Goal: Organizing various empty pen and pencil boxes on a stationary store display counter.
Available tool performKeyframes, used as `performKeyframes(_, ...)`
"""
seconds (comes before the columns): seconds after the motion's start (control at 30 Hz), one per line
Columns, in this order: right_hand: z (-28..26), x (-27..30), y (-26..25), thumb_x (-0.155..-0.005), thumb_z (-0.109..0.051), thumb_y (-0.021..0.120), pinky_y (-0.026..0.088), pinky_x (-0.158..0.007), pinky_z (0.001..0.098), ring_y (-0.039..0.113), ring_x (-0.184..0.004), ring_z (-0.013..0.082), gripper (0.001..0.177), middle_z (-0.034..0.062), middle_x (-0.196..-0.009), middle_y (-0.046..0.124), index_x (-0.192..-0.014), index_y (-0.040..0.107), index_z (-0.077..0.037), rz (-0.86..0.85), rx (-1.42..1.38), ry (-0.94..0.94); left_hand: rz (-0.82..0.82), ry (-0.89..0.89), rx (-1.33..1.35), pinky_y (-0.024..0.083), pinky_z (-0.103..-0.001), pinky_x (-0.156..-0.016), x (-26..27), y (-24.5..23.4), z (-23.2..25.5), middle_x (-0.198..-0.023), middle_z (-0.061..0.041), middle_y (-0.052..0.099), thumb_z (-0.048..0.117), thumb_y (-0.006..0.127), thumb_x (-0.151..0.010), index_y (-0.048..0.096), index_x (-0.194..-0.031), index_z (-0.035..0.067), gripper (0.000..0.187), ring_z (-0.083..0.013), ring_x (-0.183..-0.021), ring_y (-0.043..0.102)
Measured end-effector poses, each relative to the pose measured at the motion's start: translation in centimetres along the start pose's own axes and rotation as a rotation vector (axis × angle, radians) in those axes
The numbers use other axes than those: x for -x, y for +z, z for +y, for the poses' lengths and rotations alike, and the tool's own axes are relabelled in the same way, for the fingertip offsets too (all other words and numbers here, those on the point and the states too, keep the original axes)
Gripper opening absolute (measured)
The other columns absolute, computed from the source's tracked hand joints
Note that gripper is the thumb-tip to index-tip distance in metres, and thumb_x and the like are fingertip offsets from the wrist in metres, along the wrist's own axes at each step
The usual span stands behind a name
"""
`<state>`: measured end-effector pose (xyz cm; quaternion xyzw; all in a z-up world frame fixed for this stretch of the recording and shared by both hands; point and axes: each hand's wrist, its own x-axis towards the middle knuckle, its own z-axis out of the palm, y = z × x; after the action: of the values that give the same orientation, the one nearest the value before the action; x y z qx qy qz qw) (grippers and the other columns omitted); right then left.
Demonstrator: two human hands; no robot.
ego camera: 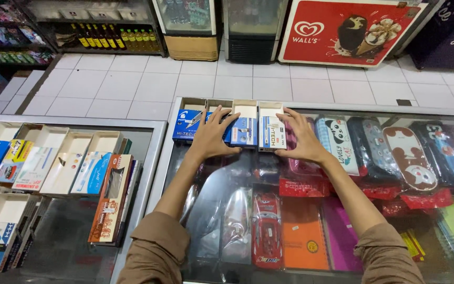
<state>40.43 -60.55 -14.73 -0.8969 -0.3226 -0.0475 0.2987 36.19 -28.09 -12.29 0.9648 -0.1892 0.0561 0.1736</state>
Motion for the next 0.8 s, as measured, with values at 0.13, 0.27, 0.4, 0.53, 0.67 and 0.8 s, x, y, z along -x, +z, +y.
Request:
performKeyframes(0.13,-0.7,0.0,-0.3,-0.059,-0.053,0.089,0.037,-0.097,0.0458,0.041,-0.136,0.0353,0.114,0.0092,-0.159,0.033,-0.158,0.039,-0.027,-0.013,0.001,-0.002,0.0,-0.003,0.009,0.009,-0.064,-0.125,0.0,-0.2,0.1,-0.155,-0.007,0.042,0.071,0.078,-0.061,0.036,-0.156,0.037,0.11,-0.0364,-0.154,0.027)
performKeyframes(0.27,-0.9,0.1,-0.3,-0.06,-0.054,0.088,0.037,-0.096,0.0446,0.042,-0.134,0.034,0.116,0.0089,-0.16,0.033,-0.16,0.037,-0.027,-0.019,0.034,-0.003,-0.012,-0.01,0.009,0.009,-0.064,-0.125,0.1,-0.2,0.2,-0.156,-0.006,0.041,0.069,0.078,-0.06,0.037,-0.156,0.037,0.109,-0.0359,-0.155,0.026)
performKeyframes(0.4,-0.5,0.2,0.0,-0.061,-0.057,0.088,0.037,-0.096,0.0435,0.042,-0.134,0.0318,0.117,0.0082,-0.159,0.033,-0.161,0.035,-0.026,-0.025,0.046,0.012,-0.033,-0.025,0.013,0.01,-0.064,-0.125,0.1,-0.7,0.5,-0.157,-0.006,0.039,0.066,0.078,-0.061,0.037,-0.156,0.035,0.108,-0.0356,-0.155,0.025)
performKeyframes(0.53,-0.4,0.3,-0.1,-0.059,-0.062,0.086,0.037,-0.1,0.0479,0.04,-0.137,0.0376,0.124,0.0162,-0.158,0.034,-0.162,0.033,-0.019,0.038,-0.007,-0.055,0.011,-0.033,0.0,0.01,-0.065,-0.125,-0.2,-0.3,0.7,-0.157,-0.005,0.041,0.071,0.077,-0.056,0.035,-0.158,0.036,0.116,-0.0342,-0.155,0.027)
performKeyframes(0.67,-0.6,0.4,-0.8,-0.079,-0.076,0.064,0.033,-0.114,0.0516,0.039,-0.136,0.0416,0.108,0.0238,-0.149,0.036,-0.157,0.038,-0.005,0.306,-0.164,-0.141,0.271,0.023,-0.063,0.014,-0.064,-0.123,0.5,-3.2,4.2,-0.157,-0.011,0.044,0.076,0.072,-0.067,0.036,-0.159,0.026,0.111,-0.0378,-0.151,0.036)
performKeyframes(0.8,-0.4,0.7,-0.8,-0.084,-0.07,0.068,0.045,-0.102,0.0456,0.037,-0.122,0.032,0.099,0.0123,-0.145,0.023,-0.156,0.035,-0.01,0.521,-0.419,0.037,0.484,0.224,0.159,0.055,-0.062,-0.099,4.1,-10.5,11.3,-0.152,-0.025,0.05,0.065,0.089,-0.06,0.046,-0.154,0.012,0.116,-0.0539,-0.118,0.066)
